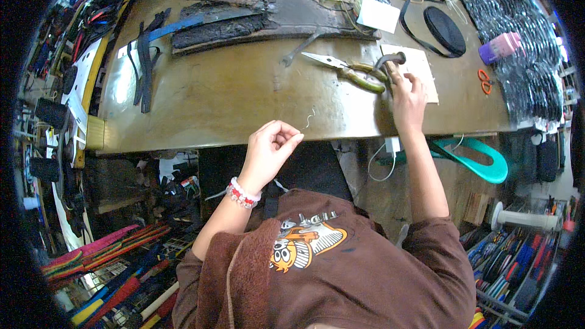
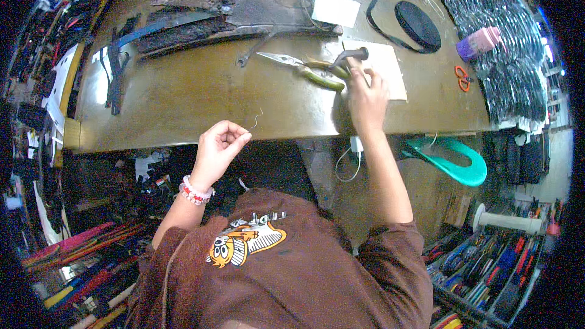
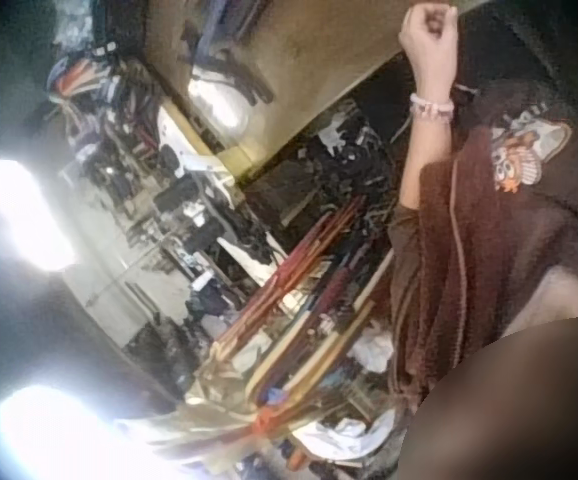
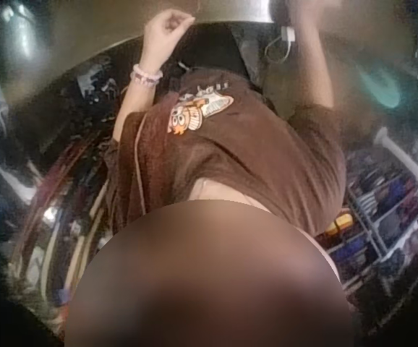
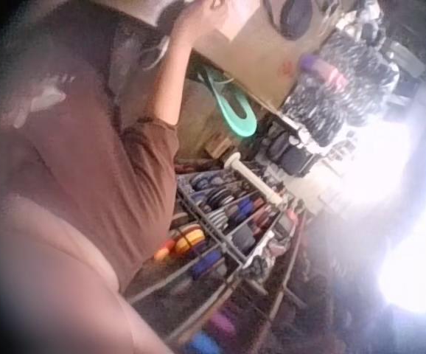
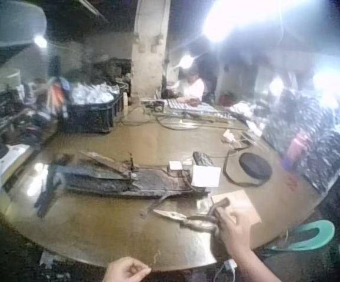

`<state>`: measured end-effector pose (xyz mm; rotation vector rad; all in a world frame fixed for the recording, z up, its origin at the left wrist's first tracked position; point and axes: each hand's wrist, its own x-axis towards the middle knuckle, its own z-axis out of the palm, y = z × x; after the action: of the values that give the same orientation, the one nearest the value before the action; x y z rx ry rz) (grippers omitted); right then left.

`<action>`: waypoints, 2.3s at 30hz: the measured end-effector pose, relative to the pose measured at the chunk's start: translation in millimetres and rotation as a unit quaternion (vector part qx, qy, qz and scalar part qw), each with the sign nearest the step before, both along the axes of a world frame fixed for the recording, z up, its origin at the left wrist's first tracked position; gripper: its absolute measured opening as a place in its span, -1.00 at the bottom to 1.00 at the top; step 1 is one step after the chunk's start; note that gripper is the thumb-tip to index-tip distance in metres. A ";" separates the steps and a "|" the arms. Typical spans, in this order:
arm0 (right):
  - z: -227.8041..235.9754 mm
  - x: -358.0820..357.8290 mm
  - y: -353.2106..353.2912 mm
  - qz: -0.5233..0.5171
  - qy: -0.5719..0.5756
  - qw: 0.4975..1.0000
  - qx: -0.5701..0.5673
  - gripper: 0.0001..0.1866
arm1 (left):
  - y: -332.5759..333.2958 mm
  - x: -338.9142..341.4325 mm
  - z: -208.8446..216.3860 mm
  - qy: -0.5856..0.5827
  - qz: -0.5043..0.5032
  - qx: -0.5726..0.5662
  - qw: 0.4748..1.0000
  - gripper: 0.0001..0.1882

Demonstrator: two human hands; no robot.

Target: The person uses pliers and a hammer to bend and shape a small metal piece on a workbench. They repeatedly adjust the piece with their hands and tools, then place it into a slot on a larger metal assembly.

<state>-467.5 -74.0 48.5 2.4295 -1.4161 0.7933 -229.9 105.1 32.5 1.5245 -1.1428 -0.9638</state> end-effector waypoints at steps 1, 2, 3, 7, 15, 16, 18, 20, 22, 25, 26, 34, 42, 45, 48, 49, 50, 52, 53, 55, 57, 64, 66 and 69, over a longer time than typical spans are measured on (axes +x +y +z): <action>-4.1 7.9 -4.1 0.049 -0.021 0.997 -0.052 -0.64 | 2.1 0.5 0.9 0.022 0.006 -0.005 1.000 -0.91; -10.0 17.5 -7.0 0.120 -0.022 0.992 -0.015 -0.65 | 4.4 0.9 2.1 0.060 -0.005 -0.010 0.998 -0.88; -14.8 25.8 -12.5 0.150 0.050 0.987 -0.030 -0.56 | 6.7 1.3 3.7 0.077 -0.003 -0.013 0.997 -0.87; -29.7 50.3 -33.9 0.124 0.170 0.977 -0.017 -0.50 | 19.3 7.6 11.9 0.101 0.026 -0.037 0.994 -0.86; 5.0 59.5 19.6 0.168 -0.282 0.809 0.487 -0.50 | 45.9 27.2 21.5 0.217 0.103 -0.052 0.969 -0.85; 9.8 59.1 37.2 0.194 -0.420 0.662 0.590 -0.50 | 46.6 27.3 21.9 0.238 0.111 -0.028 0.964 -0.85; 18.4 63.1 61.8 0.237 -0.532 0.396 0.710 -0.49 | 46.4 27.8 23.6 0.269 0.098 -0.066 0.956 -0.85; 21.5 70.2 79.8 0.215 -0.524 0.364 0.740 -0.53 | 46.3 28.2 25.9 0.283 0.092 -0.078 0.952 -0.84; 20.1 73.8 96.2 0.283 -0.514 0.388 0.711 -0.45 | 47.8 27.3 27.6 0.292 0.091 -0.090 0.948 -0.83; 11.2 70.9 124.8 0.303 -0.595 0.325 0.671 -0.41 | 53.0 24.0 27.8 0.334 0.112 -0.095 0.931 -0.82; 7.3 69.6 132.3 0.286 -0.644 0.225 0.673 -0.41 | 55.3 22.2 27.2 0.351 0.108 -0.089 0.926 -0.82; 3.1 68.2 162.9 0.283 -0.546 0.097 0.783 -0.43 | 64.1 17.6 21.8 0.262 0.119 -0.081 0.954 -0.85; -2.8 50.8 152.6 0.219 -0.529 0.551 0.607 -0.75 | 57.4 19.0 16.9 0.285 0.128 -0.104 0.944 -0.85; -8.6 48.3 153.6 0.175 -0.421 0.581 0.674 -0.73 | 55.7 13.3 11.5 0.327 0.159 -0.101 0.926 -0.84; -2.5 46.2 151.0 0.261 -0.308 0.740 0.539 -0.63 | 55.8 14.3 8.3 0.327 0.169 -0.098 0.924 -0.84; 3.0 44.6 148.0 0.290 -0.324 0.752 0.495 -0.61 | 56.0 15.6 8.1 0.324 0.171 -0.078 0.927 -0.84; 8.7 43.5 145.8 0.279 -0.412 0.636 0.590 -0.71 | 56.4 17.8 8.1 0.322 0.170 -0.084 0.927 -0.84; 18.7 44.9 143.2 0.327 -0.456 0.569 0.601 -0.60 | 57.1 20.9 8.6 0.319 0.157 -0.098 0.930 -0.84; 23.8 46.2 144.4 0.322 -0.467 0.531 0.629 -0.53 | 57.6 21.7 9.1 0.320 0.155 -0.103 0.929 -0.84; 31.8 51.9 148.7 0.306 -0.503 0.531 0.610 -0.47 | 58.5 22.5 9.9 0.312 0.145 -0.099 0.934 -0.84; 40.2 56.7 151.7 0.311 -0.545 0.506 0.592 -0.44 | 59.7 22.1 10.1 0.318 0.142 -0.095 0.933 -0.84; 56.6 49.2 138.2 0.379 -0.416 0.621 0.545 -0.60 | 63.6 20.5 9.8 0.306 0.140 -0.095 0.937 -0.85; 52.3 49.8 130.0 0.371 -0.179 0.790 0.454 -0.70 | 65.8 20.4 12.2 0.285 0.135 -0.097 0.944 -0.85; 47.6 53.7 120.1 0.282 -0.034 0.882 0.377 -0.75 | 68.8 20.0 16.2 0.269 0.141 -0.106 0.947 -0.86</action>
<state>-413.8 46.2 96.2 3.5487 -1.1772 0.4576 -209.9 173.9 48.7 1.1125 -0.5954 -0.9452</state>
